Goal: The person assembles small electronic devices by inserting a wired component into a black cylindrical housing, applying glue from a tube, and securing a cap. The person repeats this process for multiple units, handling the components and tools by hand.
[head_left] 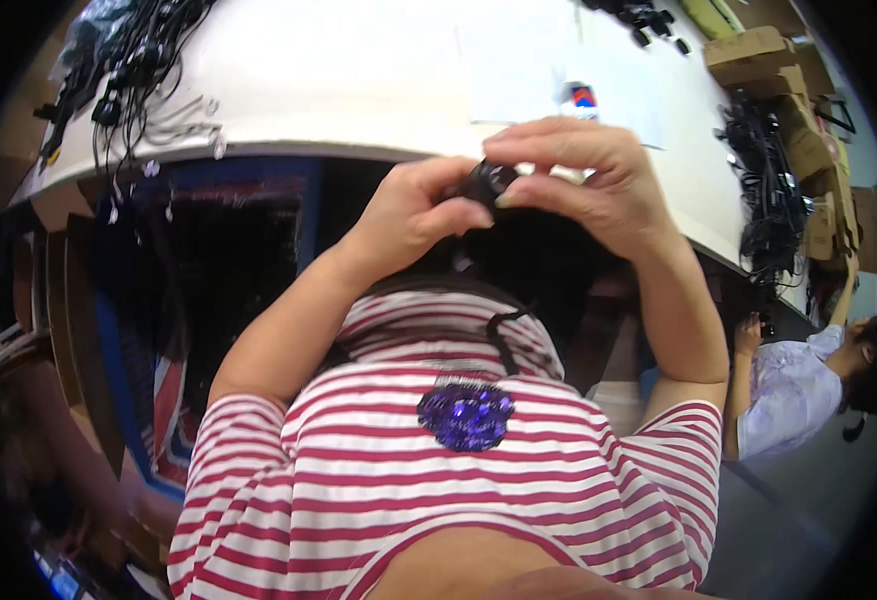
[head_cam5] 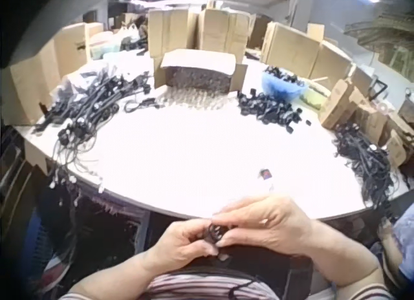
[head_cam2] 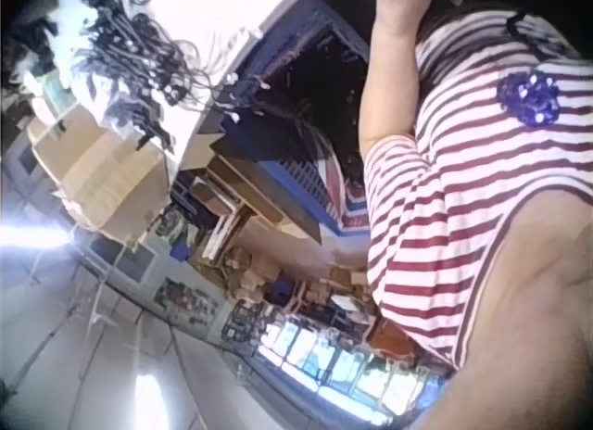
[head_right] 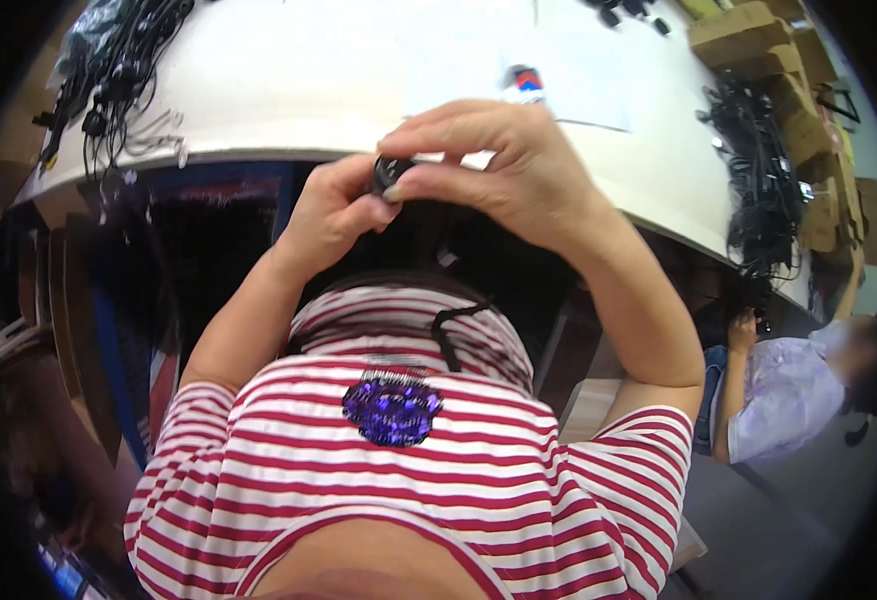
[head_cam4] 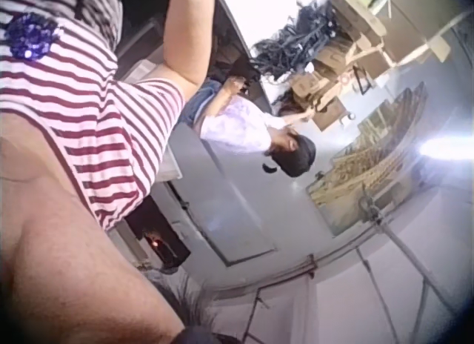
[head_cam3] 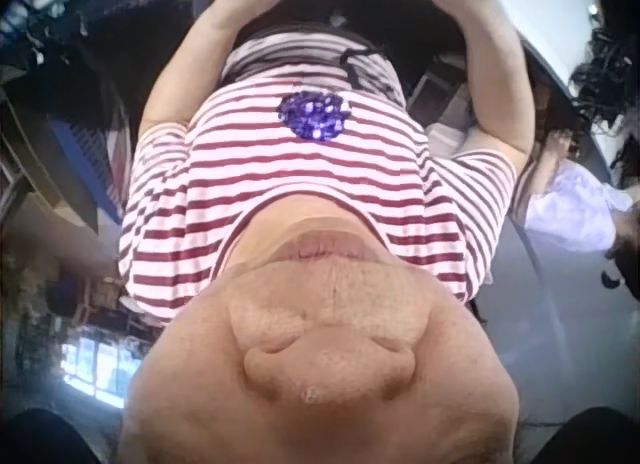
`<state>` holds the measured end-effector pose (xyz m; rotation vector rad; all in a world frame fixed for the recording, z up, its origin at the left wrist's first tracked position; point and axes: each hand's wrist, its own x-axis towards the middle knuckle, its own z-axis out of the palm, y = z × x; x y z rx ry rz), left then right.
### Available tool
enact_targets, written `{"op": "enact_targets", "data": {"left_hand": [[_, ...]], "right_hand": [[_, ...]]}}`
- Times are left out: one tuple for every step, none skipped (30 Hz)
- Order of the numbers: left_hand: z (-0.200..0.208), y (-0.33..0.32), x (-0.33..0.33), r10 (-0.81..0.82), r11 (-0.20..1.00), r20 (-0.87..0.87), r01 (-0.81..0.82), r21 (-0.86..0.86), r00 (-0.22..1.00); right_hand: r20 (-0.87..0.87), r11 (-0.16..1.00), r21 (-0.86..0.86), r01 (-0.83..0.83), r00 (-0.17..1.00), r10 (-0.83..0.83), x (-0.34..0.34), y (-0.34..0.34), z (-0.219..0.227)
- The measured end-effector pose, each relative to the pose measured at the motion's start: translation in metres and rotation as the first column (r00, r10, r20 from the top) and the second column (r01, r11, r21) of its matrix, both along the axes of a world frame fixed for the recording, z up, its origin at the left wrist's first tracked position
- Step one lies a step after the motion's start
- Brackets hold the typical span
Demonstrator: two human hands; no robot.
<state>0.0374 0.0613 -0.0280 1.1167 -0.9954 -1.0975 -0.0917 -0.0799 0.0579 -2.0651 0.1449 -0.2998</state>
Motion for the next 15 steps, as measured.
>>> {"op": "enact_targets", "data": {"left_hand": [[-0.001,-0.002,0.002,-0.012,1.0,0.059,0.011,0.017,0.998],[-0.004,0.001,0.002,-0.026,1.0,0.016,0.026,0.005,1.0],[0.0,0.003,0.003,-0.034,0.999,-0.041,0.035,0.018,0.999],[0.0,0.003,0.0,0.005,1.0,-0.062,-0.005,-0.005,0.998],[-0.001,0.003,-0.002,0.03,0.999,-0.085,-0.032,-0.021,0.996],[-0.005,0.002,0.001,0.023,0.998,-0.077,-0.027,-0.052,0.997],[-0.004,0.002,0.002,0.027,0.998,-0.089,-0.032,-0.059,0.996],[-0.002,0.002,0.002,0.029,0.997,-0.101,-0.035,-0.066,0.994],[0.0,0.001,0.003,0.037,0.997,-0.116,-0.045,-0.07,0.993],[0.003,-0.001,0.002,0.027,0.996,-0.113,-0.037,-0.083,0.993],[0.003,-0.002,0.002,0.019,0.997,-0.121,-0.028,-0.075,0.992],[0.003,-0.001,0.002,0.018,0.997,-0.128,-0.027,-0.068,0.992],[0.005,0.001,0.003,0.025,0.998,-0.134,-0.033,-0.056,0.991],[0.007,0.001,0.003,0.033,0.998,-0.14,-0.042,-0.056,0.99],[0.009,0.0,0.004,0.039,0.997,-0.146,-0.048,-0.056,0.989]], "right_hand": [[-0.002,1.0,0.01,0.006,1.0,-0.006,-0.001,0.0,0.0],[0.022,0.999,-0.021,-0.027,0.999,0.028,0.0,0.001,-0.001],[-0.053,0.998,-0.061,-0.022,0.998,0.019,0.003,-0.001,0.007],[-0.058,0.992,-0.122,0.036,0.997,-0.043,0.003,-0.011,0.011],[-0.058,0.979,-0.175,0.107,0.991,-0.118,0.002,-0.025,0.014],[0.054,0.974,-0.039,0.222,0.974,-0.22,0.005,-0.053,0.0],[0.11,0.893,-0.163,0.419,0.907,-0.406,0.007,-0.083,-0.006],[0.138,0.716,-0.384,0.583,0.803,-0.58,0.006,-0.114,-0.01],[0.184,0.583,-0.49,0.648,0.731,-0.657,0.005,-0.148,-0.018],[0.21,0.533,-0.469,0.704,0.675,-0.707,0.0,-0.187,-0.036],[0.21,0.428,-0.585,0.689,0.638,-0.741,-0.006,-0.219,-0.052],[0.188,0.375,-0.644,0.666,0.614,-0.767,-0.006,-0.233,-0.062],[0.166,0.33,-0.697,0.636,0.591,-0.789,-0.002,-0.236,-0.062],[0.168,0.292,-0.735,0.612,0.581,-0.796,0.0,-0.24,-0.061],[0.17,0.251,-0.771,0.586,0.569,-0.805,0.001,-0.243,-0.059]]}}
